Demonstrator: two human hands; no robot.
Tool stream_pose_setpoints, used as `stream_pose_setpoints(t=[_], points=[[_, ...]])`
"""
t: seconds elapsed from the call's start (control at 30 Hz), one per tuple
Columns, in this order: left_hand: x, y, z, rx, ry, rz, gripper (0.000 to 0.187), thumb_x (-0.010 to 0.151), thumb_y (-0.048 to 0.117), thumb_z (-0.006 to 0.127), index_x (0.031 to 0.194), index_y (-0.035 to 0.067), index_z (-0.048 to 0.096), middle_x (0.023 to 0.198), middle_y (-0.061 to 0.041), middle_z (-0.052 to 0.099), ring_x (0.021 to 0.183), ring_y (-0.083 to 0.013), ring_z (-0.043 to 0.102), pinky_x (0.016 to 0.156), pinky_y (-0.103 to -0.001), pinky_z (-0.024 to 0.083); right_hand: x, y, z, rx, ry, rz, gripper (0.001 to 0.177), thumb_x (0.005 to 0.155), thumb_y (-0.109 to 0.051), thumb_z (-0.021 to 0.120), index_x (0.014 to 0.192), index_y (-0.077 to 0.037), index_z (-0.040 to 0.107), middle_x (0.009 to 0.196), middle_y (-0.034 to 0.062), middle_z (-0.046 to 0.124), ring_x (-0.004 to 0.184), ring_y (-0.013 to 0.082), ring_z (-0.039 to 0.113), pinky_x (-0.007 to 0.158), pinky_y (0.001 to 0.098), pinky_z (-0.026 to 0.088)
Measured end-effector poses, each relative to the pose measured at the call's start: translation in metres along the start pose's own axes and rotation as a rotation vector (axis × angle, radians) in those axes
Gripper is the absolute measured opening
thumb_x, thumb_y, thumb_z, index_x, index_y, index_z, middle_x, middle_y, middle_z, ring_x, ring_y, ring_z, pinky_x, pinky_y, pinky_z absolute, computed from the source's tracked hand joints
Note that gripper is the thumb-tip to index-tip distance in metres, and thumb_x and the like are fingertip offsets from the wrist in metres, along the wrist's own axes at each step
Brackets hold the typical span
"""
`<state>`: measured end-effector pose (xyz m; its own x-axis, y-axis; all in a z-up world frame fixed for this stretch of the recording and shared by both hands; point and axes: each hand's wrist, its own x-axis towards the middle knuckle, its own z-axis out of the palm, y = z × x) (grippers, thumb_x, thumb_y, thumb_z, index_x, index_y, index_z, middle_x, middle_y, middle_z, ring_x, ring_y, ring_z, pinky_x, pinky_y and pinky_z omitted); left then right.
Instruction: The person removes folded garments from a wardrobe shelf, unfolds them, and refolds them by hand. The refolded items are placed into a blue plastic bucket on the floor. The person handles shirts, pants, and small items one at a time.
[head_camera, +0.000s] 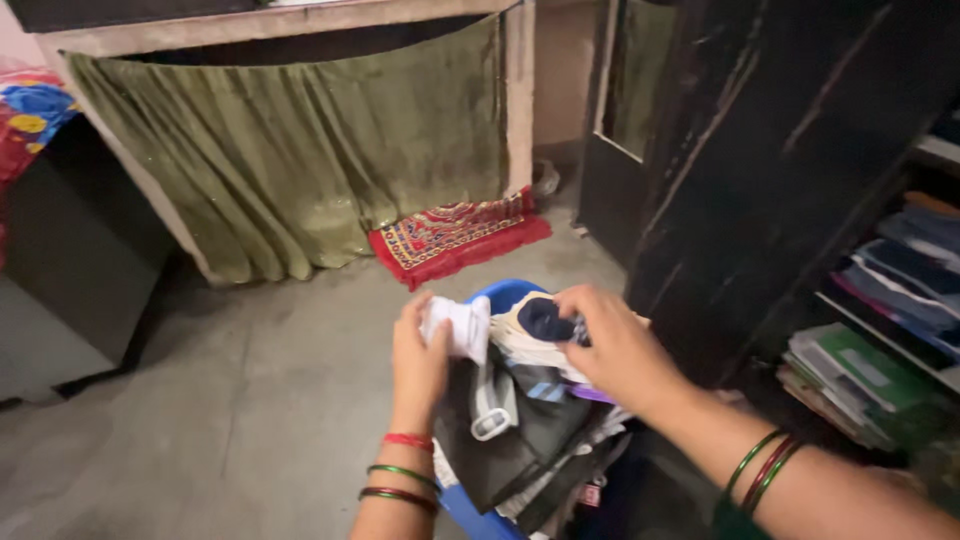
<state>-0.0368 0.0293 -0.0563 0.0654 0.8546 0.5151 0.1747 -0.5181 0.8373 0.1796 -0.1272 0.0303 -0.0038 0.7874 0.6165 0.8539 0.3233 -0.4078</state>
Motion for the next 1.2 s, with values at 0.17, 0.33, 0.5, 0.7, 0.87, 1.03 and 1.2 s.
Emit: stream_pose_setpoints(t=[0.17, 0.33, 0.5, 0.7, 0.87, 1.03, 1.2], points=[[-0.029, -0.015, 0.005, 0.374, -0.001, 0.028, 0.056, 0.079, 0.021, 0.08, 0.129, 0.008, 0.06, 0.126, -0.018, 0.062, 0.123, -0.0397, 0.054, 0.102, -0.048, 0.044, -0.023, -0.014, 0.056, -0.263, -0.199, -0.216, 0.044, 0.07, 0.0, 0.069, 0.112, -0.007, 0.06, 0.136, 0.013, 0.058, 0.129, 0.0342, 0.051, 0.106, 0.0431, 0.043], [-0.037, -0.006, 0.009, 0.515, -0.089, 0.059, 0.07, 0.07, 0.025, 0.086, 0.129, 0.004, 0.057, 0.126, -0.019, 0.059, 0.124, -0.0404, 0.052, 0.098, -0.05, 0.044, -0.034, 0.005, 0.067, -0.192, -0.362, -0.248, 0.039, 0.069, -0.002, 0.07, 0.107, -0.005, 0.063, 0.143, 0.0167, 0.053, 0.136, 0.0375, 0.045, 0.106, 0.0471, 0.038], [-0.02, 0.003, 0.008, 0.498, -0.076, 0.052, 0.067, 0.076, 0.034, 0.084, 0.131, 0.007, 0.058, 0.138, -0.021, 0.053, 0.13, -0.042, 0.047, 0.106, -0.049, 0.041, -0.018, 0.017, 0.042, -0.003, -0.296, -0.113, 0.019, 0.08, -0.002, 0.064, 0.098, -0.009, 0.066, 0.129, 0.0122, 0.066, 0.123, 0.0339, 0.059, 0.102, 0.0436, 0.045], [-0.017, 0.055, 0.019, 0.526, -0.053, 0.184, 0.062, 0.077, 0.035, 0.082, 0.13, 0.01, 0.06, 0.145, -0.018, 0.05, 0.143, -0.041, 0.033, 0.11, -0.056, 0.031, -0.014, 0.023, -0.01, -0.047, -0.182, -0.115, 0.011, 0.084, -0.007, 0.063, 0.094, -0.011, 0.065, 0.096, 0.0087, 0.068, 0.101, 0.033, 0.065, 0.09, 0.0451, 0.049], [-0.025, 0.127, 0.064, 0.41, -0.208, 0.384, 0.056, 0.078, 0.033, 0.08, 0.127, 0.01, 0.061, 0.14, -0.015, 0.054, 0.144, -0.0397, 0.036, 0.111, -0.054, 0.033, -0.022, 0.04, -0.087, -0.199, -0.141, -0.041, 0.008, 0.086, -0.012, 0.065, 0.094, -0.012, 0.066, 0.095, 0.0075, 0.068, 0.098, 0.0317, 0.063, 0.086, 0.0456, 0.049], [-0.043, 0.209, 0.157, 0.151, -0.47, 0.556, 0.044, 0.081, 0.032, 0.079, 0.117, 0.01, 0.067, 0.134, -0.014, 0.062, 0.139, -0.0413, 0.042, 0.11, -0.051, 0.038, -0.051, 0.087, -0.207, -0.48, -0.083, 0.067, 0.01, 0.083, -0.018, 0.069, 0.092, -0.013, 0.067, 0.096, 0.0069, 0.067, 0.1, 0.0305, 0.062, 0.087, 0.0461, 0.048], [-0.072, 0.297, 0.285, -0.133, -0.664, 0.775, 0.039, 0.084, 0.032, 0.079, 0.114, 0.01, 0.07, 0.13, -0.016, 0.066, 0.136, -0.0414, 0.048, 0.109, -0.05, 0.04, -0.114, 0.161, -0.343, -0.793, 0.021, 0.391, 0.017, 0.08, -0.022, 0.073, 0.095, -0.014, 0.07, 0.101, 0.009, 0.069, 0.104, 0.034, 0.064, 0.09, 0.0477, 0.05]])
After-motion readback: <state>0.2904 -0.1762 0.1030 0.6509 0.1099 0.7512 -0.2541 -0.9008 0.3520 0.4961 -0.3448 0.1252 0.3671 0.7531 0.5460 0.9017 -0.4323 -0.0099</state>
